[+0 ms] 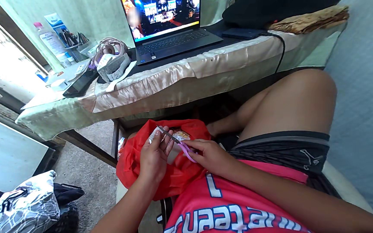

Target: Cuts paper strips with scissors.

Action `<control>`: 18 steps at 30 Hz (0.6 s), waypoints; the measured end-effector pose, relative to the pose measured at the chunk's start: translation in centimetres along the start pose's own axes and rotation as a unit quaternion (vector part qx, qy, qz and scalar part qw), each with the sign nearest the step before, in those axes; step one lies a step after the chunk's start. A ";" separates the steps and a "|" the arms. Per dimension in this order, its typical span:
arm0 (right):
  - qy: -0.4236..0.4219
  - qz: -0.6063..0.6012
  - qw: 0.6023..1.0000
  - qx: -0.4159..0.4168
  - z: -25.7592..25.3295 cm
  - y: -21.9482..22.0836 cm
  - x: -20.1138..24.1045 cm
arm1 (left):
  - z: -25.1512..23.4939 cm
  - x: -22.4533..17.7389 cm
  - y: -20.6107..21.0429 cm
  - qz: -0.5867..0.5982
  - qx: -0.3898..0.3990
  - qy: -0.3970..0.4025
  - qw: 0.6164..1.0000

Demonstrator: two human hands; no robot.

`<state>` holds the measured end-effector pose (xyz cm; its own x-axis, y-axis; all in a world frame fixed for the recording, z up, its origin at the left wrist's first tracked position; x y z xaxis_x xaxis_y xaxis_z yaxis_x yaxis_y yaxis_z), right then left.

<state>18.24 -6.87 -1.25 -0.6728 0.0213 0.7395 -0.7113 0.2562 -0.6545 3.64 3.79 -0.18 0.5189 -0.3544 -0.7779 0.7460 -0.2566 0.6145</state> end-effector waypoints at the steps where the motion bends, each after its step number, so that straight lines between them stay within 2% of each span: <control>1: 0.000 0.002 1.000 0.001 0.0 0.0 0.1 | 0.0 0.0 0.0 0.002 0.002 0.000 1.000; 18: -0.003 0.030 1.000 -0.002 0.1 0.1 0.3 | 0.0 0.0 0.1 -0.008 0.006 0.003 1.000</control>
<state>17.91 -6.95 -1.13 -0.7152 0.0310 0.6982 -0.6690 0.2588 -0.6968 3.71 3.73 -0.17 0.5087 -0.3447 -0.7890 0.7496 -0.2735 0.6028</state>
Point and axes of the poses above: each hand's wrist, its own z-axis away from the middle knuckle, its own y-axis out of the palm, x = y × z, the point moved 6 cm from there along -z, towards the middle knuckle, and after that the axes turned 5 degrees about y, right-handed, at the moved point
